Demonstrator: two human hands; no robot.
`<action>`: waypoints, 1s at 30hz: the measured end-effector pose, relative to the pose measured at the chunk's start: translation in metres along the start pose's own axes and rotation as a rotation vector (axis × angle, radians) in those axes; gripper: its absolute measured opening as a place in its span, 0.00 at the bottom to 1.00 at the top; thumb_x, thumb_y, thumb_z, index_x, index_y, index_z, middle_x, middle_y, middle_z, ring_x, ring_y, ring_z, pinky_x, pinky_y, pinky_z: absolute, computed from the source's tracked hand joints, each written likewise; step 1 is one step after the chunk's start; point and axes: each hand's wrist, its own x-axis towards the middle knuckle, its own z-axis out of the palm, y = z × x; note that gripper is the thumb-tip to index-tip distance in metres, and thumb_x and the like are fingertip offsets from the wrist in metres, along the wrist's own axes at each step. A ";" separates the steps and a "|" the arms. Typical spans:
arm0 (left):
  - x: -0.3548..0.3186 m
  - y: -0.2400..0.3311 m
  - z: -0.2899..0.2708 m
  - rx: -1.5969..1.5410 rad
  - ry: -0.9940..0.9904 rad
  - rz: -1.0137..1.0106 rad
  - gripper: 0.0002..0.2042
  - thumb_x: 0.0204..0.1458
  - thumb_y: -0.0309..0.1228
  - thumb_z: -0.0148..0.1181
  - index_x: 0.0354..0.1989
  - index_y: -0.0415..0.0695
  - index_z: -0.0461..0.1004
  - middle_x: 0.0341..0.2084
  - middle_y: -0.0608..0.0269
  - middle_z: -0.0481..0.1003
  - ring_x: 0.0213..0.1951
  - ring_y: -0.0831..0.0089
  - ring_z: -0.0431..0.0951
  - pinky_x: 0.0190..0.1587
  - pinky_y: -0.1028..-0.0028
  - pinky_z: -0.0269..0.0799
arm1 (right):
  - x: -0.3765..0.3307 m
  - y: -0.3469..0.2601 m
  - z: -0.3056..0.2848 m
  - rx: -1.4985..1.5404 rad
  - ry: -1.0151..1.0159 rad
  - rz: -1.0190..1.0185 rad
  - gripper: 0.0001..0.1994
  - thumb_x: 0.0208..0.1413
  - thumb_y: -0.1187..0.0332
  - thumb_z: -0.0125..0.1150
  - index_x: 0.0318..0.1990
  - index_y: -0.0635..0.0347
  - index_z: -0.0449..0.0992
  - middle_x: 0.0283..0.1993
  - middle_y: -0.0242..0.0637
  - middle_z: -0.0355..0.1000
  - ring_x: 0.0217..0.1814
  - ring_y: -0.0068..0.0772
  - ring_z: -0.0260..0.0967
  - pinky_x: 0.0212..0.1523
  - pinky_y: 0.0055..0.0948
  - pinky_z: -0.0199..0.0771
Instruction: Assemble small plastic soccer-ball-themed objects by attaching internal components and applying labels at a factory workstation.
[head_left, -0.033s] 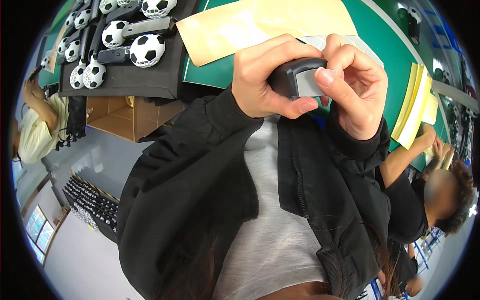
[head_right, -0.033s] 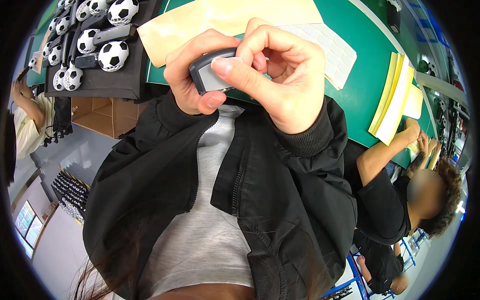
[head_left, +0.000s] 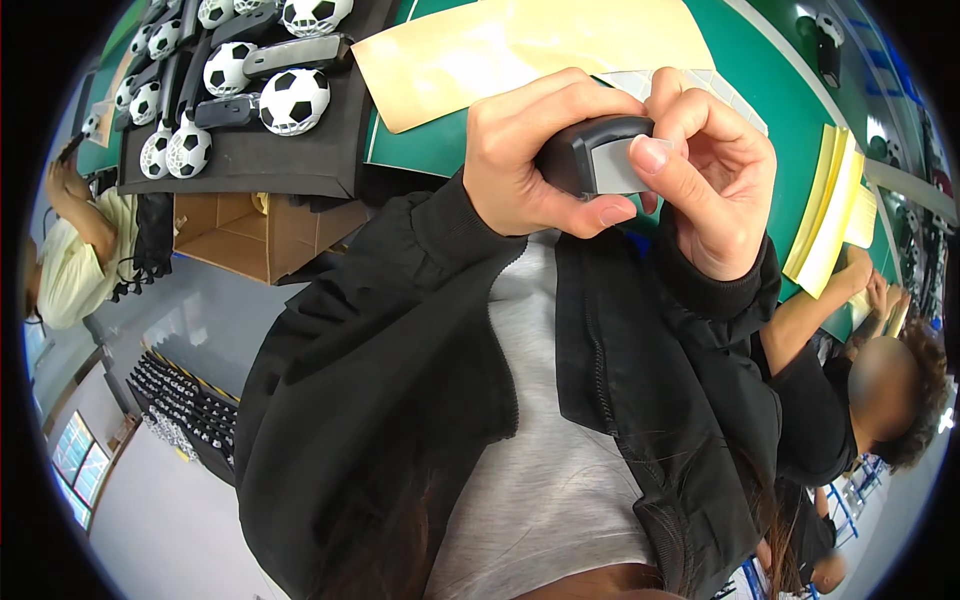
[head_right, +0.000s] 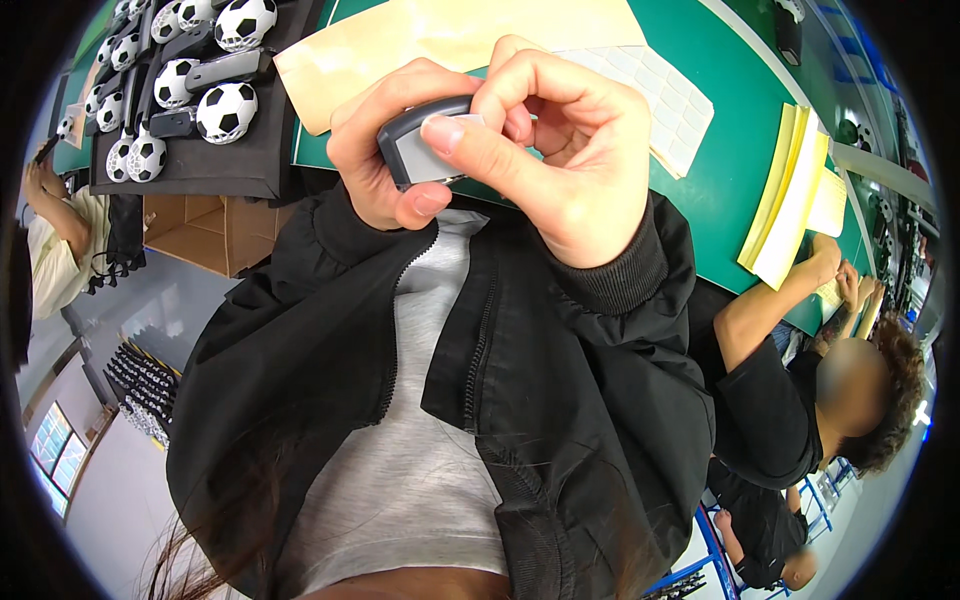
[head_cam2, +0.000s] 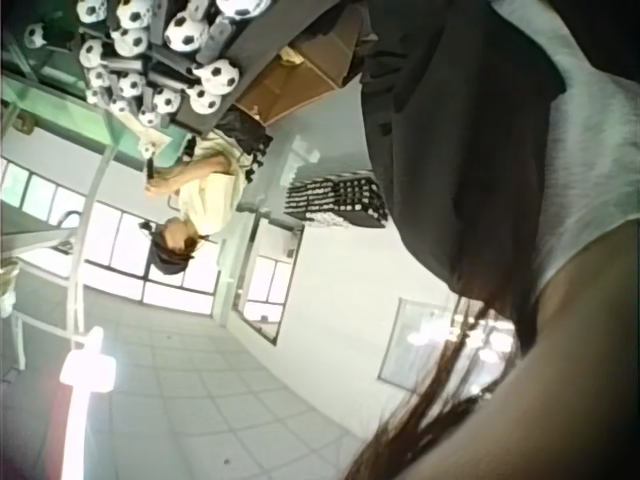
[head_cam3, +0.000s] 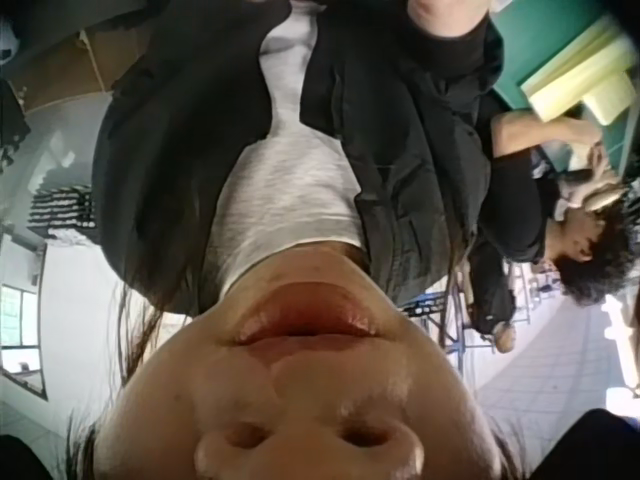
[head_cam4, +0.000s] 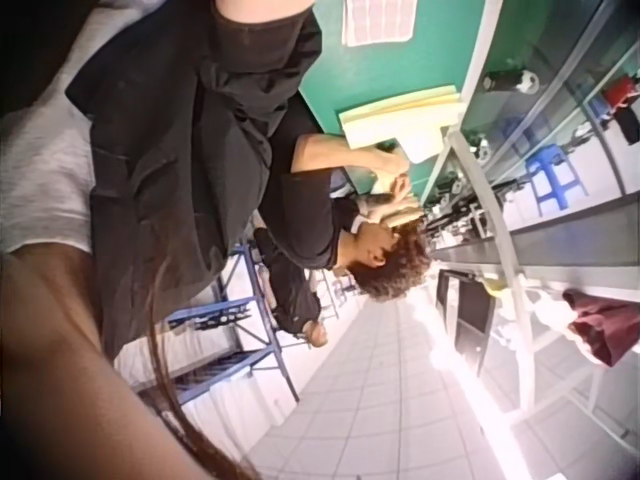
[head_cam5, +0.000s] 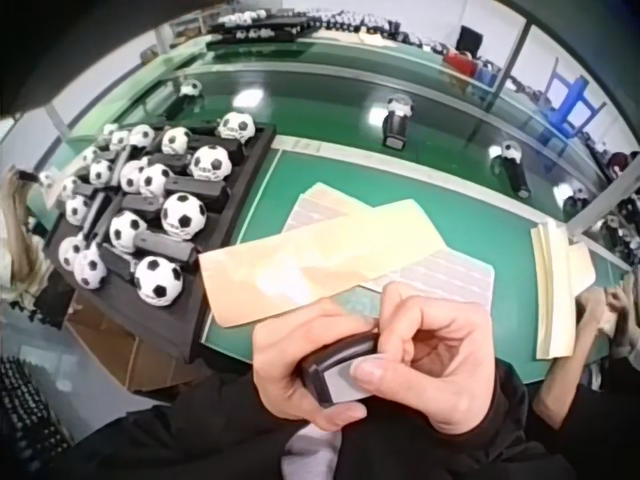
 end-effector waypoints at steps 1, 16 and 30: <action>0.000 0.000 0.000 -0.005 0.000 0.002 0.21 0.26 0.35 0.68 0.31 0.39 0.72 0.20 0.61 0.71 0.18 0.73 0.67 0.22 0.80 0.64 | -0.001 0.000 0.000 -0.005 0.003 0.003 0.08 0.40 0.81 0.60 0.17 0.61 0.67 0.20 0.28 0.55 0.21 0.17 0.52 0.26 0.12 0.56; -0.008 0.011 -0.013 0.004 0.008 -0.051 0.30 0.41 0.50 0.49 0.37 0.29 0.64 0.25 0.52 0.70 0.24 0.71 0.68 0.27 0.77 0.66 | 0.009 0.005 -0.017 -0.239 0.131 -0.162 0.13 0.37 0.83 0.53 0.33 0.61 0.62 0.30 0.38 0.60 0.24 0.24 0.55 0.24 0.16 0.59; -0.010 -0.035 -0.039 0.592 -0.083 -0.403 0.28 0.46 0.39 0.53 0.55 0.38 0.56 0.52 0.48 0.59 0.52 0.55 0.60 0.52 0.61 0.54 | 0.093 -0.027 -0.084 -1.048 -0.008 -0.454 0.17 0.32 0.73 0.64 0.33 0.61 0.66 0.31 0.36 0.65 0.25 0.33 0.60 0.26 0.23 0.62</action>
